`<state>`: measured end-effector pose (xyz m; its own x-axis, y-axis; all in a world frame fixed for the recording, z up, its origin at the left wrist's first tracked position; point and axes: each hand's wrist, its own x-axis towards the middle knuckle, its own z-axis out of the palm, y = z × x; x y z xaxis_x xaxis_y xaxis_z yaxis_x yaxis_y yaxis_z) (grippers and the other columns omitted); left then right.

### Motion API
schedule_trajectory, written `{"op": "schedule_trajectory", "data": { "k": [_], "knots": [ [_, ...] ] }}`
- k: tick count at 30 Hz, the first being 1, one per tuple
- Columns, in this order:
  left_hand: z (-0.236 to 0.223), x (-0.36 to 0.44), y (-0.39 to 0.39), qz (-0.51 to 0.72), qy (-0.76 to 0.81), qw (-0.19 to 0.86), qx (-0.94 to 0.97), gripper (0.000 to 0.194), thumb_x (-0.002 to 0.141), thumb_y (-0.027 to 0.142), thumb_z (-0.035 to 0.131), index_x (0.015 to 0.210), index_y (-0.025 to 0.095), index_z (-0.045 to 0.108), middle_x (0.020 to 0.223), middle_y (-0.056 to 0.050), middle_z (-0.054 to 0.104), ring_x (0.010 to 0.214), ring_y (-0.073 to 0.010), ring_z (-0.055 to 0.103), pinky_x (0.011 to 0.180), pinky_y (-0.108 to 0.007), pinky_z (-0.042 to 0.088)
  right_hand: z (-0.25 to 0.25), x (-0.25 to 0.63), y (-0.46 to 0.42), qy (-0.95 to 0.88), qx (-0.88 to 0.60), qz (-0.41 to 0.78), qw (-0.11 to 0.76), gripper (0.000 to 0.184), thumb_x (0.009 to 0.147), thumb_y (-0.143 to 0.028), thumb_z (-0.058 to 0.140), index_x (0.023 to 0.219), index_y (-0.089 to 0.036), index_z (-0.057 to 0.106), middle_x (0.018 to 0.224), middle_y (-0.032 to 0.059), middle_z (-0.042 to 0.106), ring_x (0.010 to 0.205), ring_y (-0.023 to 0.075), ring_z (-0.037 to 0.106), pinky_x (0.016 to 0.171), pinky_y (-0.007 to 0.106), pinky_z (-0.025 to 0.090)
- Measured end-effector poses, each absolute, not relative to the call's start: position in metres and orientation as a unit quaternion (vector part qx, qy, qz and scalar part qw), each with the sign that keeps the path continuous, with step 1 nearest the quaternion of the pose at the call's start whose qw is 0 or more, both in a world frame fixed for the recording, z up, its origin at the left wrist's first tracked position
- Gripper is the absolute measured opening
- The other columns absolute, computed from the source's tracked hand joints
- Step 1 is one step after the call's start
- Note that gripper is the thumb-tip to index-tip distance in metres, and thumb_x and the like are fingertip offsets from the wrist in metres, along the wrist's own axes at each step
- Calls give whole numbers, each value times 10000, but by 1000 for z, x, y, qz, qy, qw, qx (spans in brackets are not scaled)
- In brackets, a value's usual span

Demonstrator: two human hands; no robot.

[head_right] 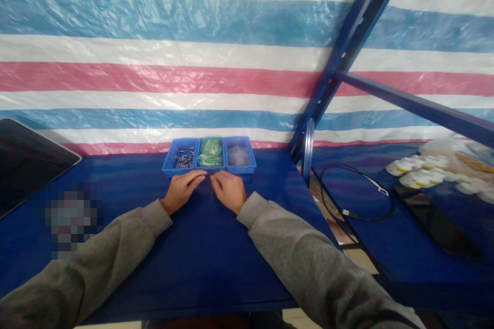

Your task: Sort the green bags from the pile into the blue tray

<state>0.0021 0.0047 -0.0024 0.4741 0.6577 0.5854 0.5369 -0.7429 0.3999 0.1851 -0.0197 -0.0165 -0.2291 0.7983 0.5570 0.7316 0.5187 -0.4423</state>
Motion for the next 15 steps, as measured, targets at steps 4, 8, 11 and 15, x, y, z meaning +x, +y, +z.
{"op": "schedule_trajectory", "data": {
  "k": [4, 8, 11, 15],
  "knots": [
    [-1, 2, 4, 403, 320, 72, 854, 234, 902, 279, 454, 1028, 189, 629, 948, -36, 689, 846, -141, 649, 815, -259, 509, -18, 185, -18, -769, -499, 50, 397, 268, 911, -261, 398, 761, -191, 608, 726, 35, 625, 701, 143, 595, 683, 236, 420],
    [0, 2, 3, 408, 318, 76, 852, 236, 914, 253, 425, 1032, 187, 619, 952, -44, 675, 854, -139, 631, 817, -270, 503, -21, 186, -17, -759, -485, 74, 428, 233, 906, -237, 391, 856, -195, 615, 823, 49, 657, 783, 164, 613, 748, 262, 452],
    [-1, 2, 4, 407, 327, 79, 849, 235, 919, 239, 410, 1050, 187, 597, 985, -49, 657, 909, -148, 614, 853, -286, 483, -21, 186, -18, -766, -457, 94, 443, 225, 902, -210, 389, 995, -201, 593, 957, 53, 659, 890, 169, 615, 819, 277, 460],
    [-2, 2, 4, 410, 330, 77, 847, 227, 914, 253, 420, 1058, 178, 578, 981, -62, 649, 915, -153, 611, 844, -283, 481, -19, 185, -20, -777, -434, 97, 445, 241, 889, -224, 429, 1086, -189, 564, 987, 59, 657, 898, 165, 618, 830, 280, 470]
  ]
}}
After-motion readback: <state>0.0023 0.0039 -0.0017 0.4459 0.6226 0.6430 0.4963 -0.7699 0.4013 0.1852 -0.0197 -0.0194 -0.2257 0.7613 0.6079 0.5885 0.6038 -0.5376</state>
